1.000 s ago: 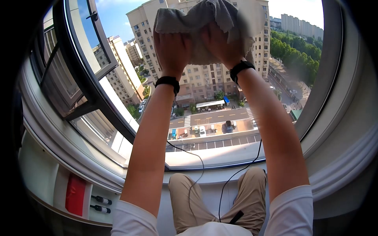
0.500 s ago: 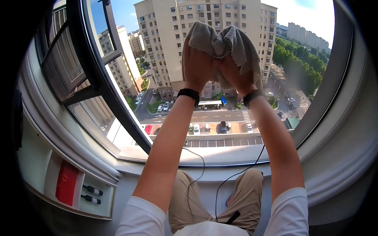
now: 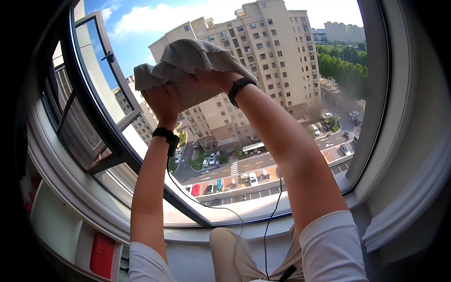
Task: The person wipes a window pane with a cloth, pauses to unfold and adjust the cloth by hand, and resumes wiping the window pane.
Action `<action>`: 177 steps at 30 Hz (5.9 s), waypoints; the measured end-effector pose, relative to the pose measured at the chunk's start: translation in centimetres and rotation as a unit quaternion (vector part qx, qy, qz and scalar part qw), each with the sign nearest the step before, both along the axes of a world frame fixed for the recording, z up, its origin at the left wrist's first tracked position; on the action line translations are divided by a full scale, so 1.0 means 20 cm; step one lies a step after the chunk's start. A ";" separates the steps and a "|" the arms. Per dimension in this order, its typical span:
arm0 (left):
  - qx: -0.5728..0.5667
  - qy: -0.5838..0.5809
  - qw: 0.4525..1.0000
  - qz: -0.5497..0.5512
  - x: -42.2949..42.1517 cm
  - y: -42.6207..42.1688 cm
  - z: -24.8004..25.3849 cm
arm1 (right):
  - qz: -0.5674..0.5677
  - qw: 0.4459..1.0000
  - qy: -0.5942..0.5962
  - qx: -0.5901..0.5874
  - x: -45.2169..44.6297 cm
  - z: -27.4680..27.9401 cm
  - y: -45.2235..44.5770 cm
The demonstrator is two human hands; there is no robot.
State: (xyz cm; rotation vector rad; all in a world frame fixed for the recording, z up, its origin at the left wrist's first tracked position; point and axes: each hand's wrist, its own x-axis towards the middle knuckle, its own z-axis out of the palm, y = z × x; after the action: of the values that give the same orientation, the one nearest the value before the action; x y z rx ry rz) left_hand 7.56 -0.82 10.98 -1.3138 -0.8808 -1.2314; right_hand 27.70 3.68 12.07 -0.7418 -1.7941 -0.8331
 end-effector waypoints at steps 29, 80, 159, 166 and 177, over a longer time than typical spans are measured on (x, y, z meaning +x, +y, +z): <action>-0.054 0.175 0.966 -0.180 1.60 -0.04 -0.51 | -0.181 0.957 0.222 -0.044 1.53 -0.91 -0.30; -0.167 0.087 0.981 -0.054 0.38 0.00 -0.92 | 0.078 0.979 0.184 0.041 0.44 -0.82 -0.39; -0.380 -0.409 0.651 -0.514 0.38 -0.41 -1.82 | 0.029 0.960 0.217 -0.176 0.27 -1.82 -0.54; -0.540 -0.339 0.684 -0.354 0.40 -0.37 -1.93 | 0.016 0.965 0.198 -0.173 0.17 -2.07 -0.50; -0.460 -0.394 0.640 -0.472 0.44 -0.36 -1.92 | 0.072 0.957 0.235 -0.156 0.17 -1.86 -0.54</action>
State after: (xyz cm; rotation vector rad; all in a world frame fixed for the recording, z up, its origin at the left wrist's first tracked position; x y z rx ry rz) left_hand 16.27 -8.09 -27.49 -2.2485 -1.6785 -2.4886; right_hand 31.02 -7.17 -25.13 -0.9118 -1.5335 -0.2447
